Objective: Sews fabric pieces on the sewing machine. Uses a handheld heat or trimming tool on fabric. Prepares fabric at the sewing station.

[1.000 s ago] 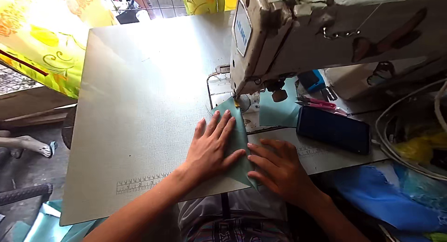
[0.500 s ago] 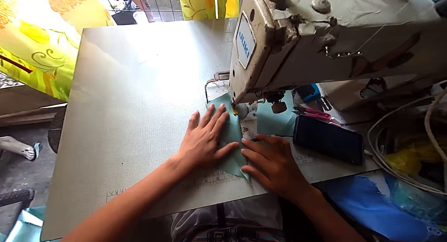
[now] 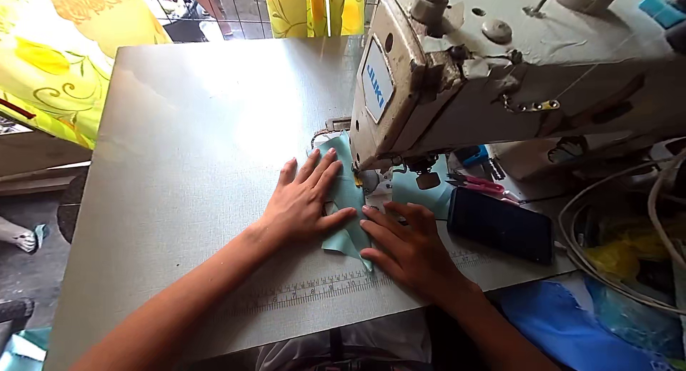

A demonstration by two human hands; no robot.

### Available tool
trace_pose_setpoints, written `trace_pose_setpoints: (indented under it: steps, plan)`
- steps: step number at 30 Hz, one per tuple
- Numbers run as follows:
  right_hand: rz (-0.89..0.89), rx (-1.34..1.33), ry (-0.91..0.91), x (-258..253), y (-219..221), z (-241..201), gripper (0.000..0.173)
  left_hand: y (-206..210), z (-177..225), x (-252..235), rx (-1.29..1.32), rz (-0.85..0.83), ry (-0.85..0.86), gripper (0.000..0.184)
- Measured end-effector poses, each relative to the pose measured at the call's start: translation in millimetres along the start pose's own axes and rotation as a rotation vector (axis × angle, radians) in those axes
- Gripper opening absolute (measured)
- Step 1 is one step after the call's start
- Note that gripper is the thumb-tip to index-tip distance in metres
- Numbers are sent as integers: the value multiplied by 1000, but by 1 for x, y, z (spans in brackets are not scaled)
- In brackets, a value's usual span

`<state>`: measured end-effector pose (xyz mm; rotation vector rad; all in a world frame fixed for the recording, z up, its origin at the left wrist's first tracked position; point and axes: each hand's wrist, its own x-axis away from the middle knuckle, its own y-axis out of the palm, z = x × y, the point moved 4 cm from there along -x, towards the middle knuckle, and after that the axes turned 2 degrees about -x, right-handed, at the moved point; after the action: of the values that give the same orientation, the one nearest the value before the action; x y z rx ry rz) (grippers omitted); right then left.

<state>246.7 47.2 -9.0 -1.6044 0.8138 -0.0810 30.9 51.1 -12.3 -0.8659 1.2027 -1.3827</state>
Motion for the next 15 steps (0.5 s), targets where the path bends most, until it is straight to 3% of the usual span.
trace_pose_setpoints:
  steps: [7,12,15]
  plan:
    - [1,10,3,-13,4,7,48,-6,-12,-16,10,-4,26,92]
    - [5,12,17,-16,4,8,47,-15,-4,-25,256,70,158,75]
    - [45,-16,14,-9,2,7,45,-13,1,-24,231,47,184,89]
